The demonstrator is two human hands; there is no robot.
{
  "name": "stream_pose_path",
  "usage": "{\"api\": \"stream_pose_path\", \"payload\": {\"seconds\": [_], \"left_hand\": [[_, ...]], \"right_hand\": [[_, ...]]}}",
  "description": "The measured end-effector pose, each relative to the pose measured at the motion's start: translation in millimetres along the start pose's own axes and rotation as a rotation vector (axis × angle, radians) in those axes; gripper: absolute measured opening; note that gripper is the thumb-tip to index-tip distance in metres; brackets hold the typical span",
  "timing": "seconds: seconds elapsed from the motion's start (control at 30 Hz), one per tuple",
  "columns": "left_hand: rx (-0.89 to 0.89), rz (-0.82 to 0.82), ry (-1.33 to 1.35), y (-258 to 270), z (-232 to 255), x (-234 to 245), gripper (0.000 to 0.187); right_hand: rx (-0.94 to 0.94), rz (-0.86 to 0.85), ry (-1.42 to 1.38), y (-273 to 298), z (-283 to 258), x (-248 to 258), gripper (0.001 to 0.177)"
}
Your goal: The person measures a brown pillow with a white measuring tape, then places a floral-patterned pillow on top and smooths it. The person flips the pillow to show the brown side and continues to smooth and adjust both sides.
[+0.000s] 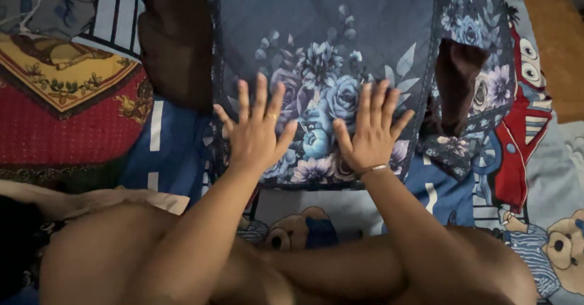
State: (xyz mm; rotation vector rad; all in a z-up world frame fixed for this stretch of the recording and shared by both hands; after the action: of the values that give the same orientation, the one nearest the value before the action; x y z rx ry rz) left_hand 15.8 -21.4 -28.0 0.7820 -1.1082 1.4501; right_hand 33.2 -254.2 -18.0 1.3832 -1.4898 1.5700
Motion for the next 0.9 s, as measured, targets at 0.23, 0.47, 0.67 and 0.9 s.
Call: {"api": "stream_pose_path", "payload": {"seconds": [0.23,0.47,0.67,0.9], "left_hand": [[-0.174,0.067,-0.103,11,28,-4,0.075],[-0.090,0.084,0.063,11,-17,-2,0.076],[0.068,0.070,0.063,-8,-21,14,0.076],[-0.126,0.009,0.044,-35,29,20,0.077]], "right_hand": [[0.199,-0.114,0.037,23,-41,-17,0.078],[0.156,-0.100,0.053,18,-9,-21,0.080],[-0.055,-0.037,-0.029,-9,8,3,0.082],[0.192,-0.113,-0.129,-38,-23,18,0.073]]}}
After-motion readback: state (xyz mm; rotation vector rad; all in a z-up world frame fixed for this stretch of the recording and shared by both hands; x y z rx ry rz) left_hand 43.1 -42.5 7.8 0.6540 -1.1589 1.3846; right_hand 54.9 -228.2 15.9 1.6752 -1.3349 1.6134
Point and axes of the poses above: each hand's wrist, its own y-axis away from the middle knuckle, its own x-axis out of the back of the hand, z = x × y, the point moved 5 cm from there along -y, towards the middle knuckle, and after that the axes turned 3 degrees about -z, right-handed, at the moved point
